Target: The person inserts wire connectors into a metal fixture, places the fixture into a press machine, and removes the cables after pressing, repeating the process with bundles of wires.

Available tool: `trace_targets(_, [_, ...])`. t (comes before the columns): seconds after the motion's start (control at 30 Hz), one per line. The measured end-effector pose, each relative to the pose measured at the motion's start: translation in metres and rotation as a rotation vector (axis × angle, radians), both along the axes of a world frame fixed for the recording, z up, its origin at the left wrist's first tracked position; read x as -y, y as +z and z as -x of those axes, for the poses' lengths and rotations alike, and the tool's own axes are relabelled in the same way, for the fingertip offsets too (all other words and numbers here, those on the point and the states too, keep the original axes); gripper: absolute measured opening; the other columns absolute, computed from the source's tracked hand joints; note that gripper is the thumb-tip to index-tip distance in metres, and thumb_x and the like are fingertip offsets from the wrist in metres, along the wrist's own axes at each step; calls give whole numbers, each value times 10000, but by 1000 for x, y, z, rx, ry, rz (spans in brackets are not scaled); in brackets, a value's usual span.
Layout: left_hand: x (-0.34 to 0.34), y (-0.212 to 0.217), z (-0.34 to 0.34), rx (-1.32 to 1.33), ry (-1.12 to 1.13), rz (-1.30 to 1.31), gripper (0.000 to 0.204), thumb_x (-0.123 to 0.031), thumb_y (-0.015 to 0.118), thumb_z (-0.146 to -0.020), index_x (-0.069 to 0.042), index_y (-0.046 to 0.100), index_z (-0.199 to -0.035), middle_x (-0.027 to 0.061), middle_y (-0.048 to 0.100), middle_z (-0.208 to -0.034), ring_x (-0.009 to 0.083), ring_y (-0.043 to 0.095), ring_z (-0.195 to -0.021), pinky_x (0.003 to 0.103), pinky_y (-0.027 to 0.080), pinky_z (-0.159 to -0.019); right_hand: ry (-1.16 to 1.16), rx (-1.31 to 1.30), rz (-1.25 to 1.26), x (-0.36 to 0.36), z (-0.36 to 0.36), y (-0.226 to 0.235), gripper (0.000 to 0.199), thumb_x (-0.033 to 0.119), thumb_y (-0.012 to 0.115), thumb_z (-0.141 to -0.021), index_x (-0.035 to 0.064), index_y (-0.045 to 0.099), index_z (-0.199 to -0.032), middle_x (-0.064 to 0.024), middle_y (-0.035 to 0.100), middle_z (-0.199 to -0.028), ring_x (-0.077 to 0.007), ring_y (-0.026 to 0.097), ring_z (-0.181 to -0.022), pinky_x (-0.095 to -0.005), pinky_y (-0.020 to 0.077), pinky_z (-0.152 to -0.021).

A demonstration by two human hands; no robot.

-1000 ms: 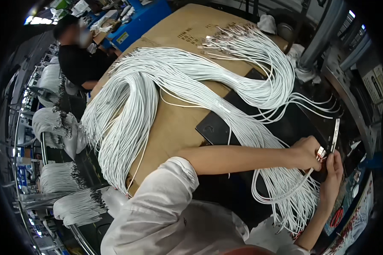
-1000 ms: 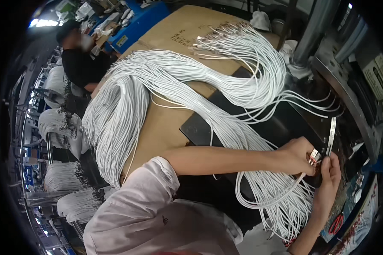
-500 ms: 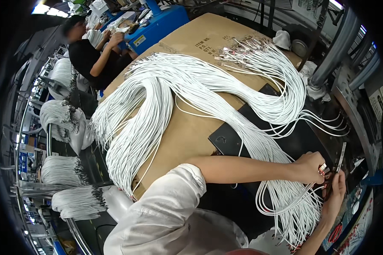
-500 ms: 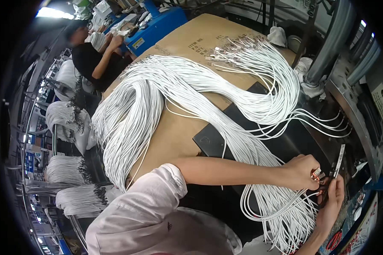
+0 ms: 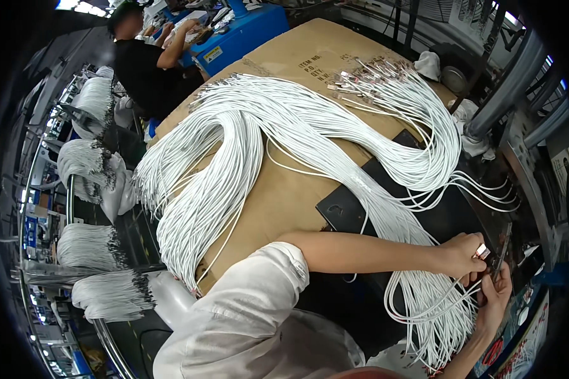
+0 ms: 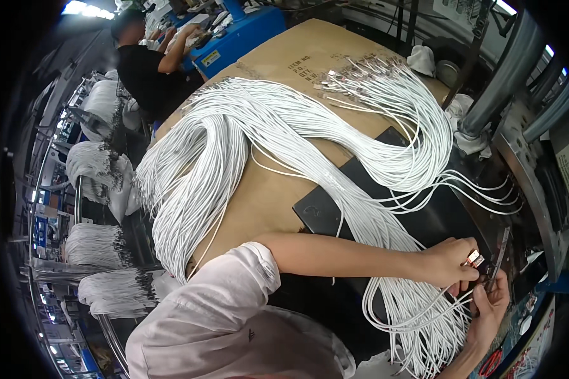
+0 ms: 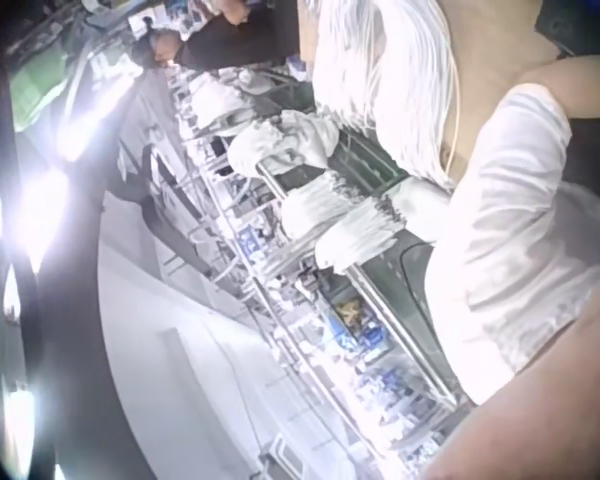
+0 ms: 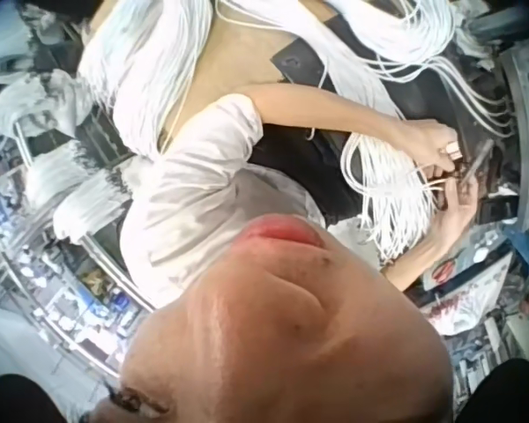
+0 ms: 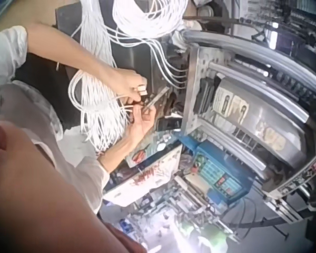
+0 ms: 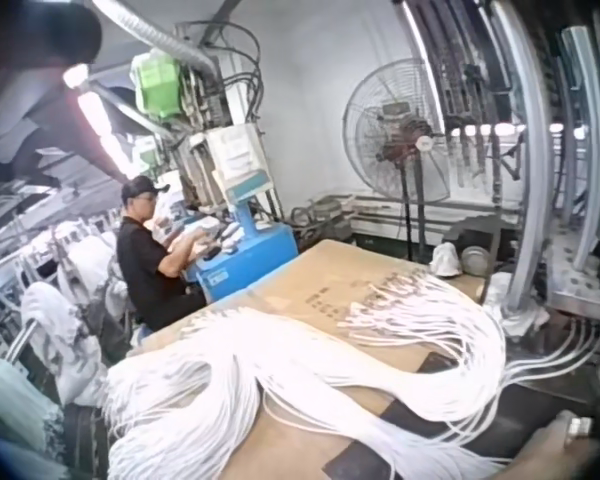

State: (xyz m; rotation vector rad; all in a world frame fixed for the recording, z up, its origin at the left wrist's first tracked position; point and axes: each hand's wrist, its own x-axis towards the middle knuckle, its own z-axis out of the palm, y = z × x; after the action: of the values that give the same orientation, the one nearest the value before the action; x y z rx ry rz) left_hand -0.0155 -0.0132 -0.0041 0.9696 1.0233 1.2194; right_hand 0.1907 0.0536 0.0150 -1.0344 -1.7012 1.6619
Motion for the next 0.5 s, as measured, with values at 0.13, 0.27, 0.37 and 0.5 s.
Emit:
trace_targets(0.13, [3,0,-9,24,-75,76,281,-187,622,-978,92,606,-953,120,690,-721,155,669,-574,283,531,-487,-85,-15,-34,-10,-18,-4,439,125,762,-873,26,588,-1263,45,639,-903,4,467,-606,-176,314,-481])
trace_targets(0.27, [2,-14,0,-56,-96,11,272,-189,613,-990,81,611,-957,95,670,-717,128,647,-561,272,518,-477,9,15,35,-3,-3,-2,467,37,730,-839,-17,582,-1279,23,648,-920,-19,513,-649,-186,368,-534])
trace_targets(0.37, [2,-10,-1,-59,-114,-2,254,-183,616,-988,69,623,-955,80,660,-721,110,629,-552,264,505,-476,14,60,27,9,1,6,462,20,729,-831,-27,590,-1269,9,664,-942,-27,540,-680,-180,391,-562])
trace_targets(0.5, [-1,-6,-3,-19,-170,26,230,-184,624,-986,45,646,-974,59,655,-738,86,606,-554,247,485,-490,18,92,59,9,-2,10,447,3,727,-835,-33,596,-1260,-15,682,-969,-43,581,-737,-179,432,-618])
